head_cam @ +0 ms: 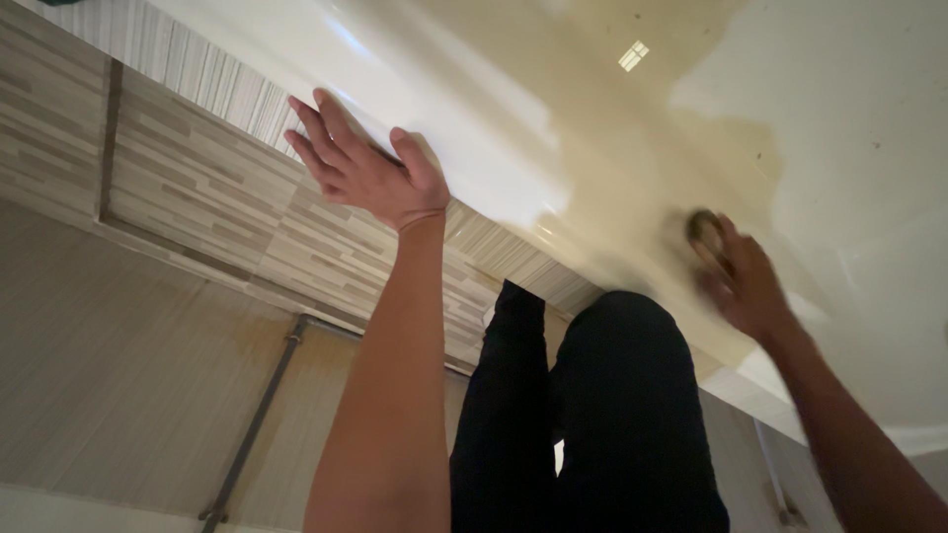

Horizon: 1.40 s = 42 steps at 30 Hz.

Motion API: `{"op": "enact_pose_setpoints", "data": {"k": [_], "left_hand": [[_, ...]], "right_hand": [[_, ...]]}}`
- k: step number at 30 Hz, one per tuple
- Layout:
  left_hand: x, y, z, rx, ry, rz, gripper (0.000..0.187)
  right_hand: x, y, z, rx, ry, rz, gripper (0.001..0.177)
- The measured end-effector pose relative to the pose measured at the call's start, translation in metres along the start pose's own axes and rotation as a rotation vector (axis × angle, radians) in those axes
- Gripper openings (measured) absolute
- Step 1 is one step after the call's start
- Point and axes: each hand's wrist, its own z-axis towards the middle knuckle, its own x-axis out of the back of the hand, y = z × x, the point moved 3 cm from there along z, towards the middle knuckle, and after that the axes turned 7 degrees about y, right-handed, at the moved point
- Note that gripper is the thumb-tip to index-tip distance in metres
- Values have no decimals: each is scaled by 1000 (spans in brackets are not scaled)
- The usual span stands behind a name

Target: The person scrubs the inside of a white bathtub using a sponge, then rinses a green cloth under the sink faucet and wipes the tub surface with the cloth. The person repeatedly scrubs and wipes different areas of the tub interior.

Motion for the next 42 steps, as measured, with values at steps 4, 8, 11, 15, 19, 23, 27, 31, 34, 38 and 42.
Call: {"op": "enact_pose_setpoints", "data": {"k": [4,8,11,15,19,23,27,31,34,38,42], "left_hand": [[-3,0,2,-10,24,-13,69],[-2,-1,-1,-17,7,19,71],[0,1,0,14,-5,42,74],[0,2,1,37,-24,19,75],[-1,0,-1,23,-7,5,74],[-3,-2,-2,27,4,8,73],[-3,-3,-1,-26,37,0,70],[-2,-1,-2,-12,11,-11,69],[1,0,-1,-4,15,4,69],[2,1,-1,16,-8,30,68],[2,-1,0,-13,14,5,68]], "right_hand": [[-14,-86,65,193,295,-68,72],[-19,-178,138,187,454,16,52],[-11,-244,181,260,557,41,48],[-2,-290,206,277,535,52,46],[1,-272,202,185,398,-20,50],[-3,-203,160,42,254,113,48],[-2,-129,98,-92,245,32,50],[14,-72,38,-272,202,40,59],[22,-30,0,-794,1,27,68],[26,-18,-5,-660,152,113,64],[16,-44,34,-546,150,111,56]]}}
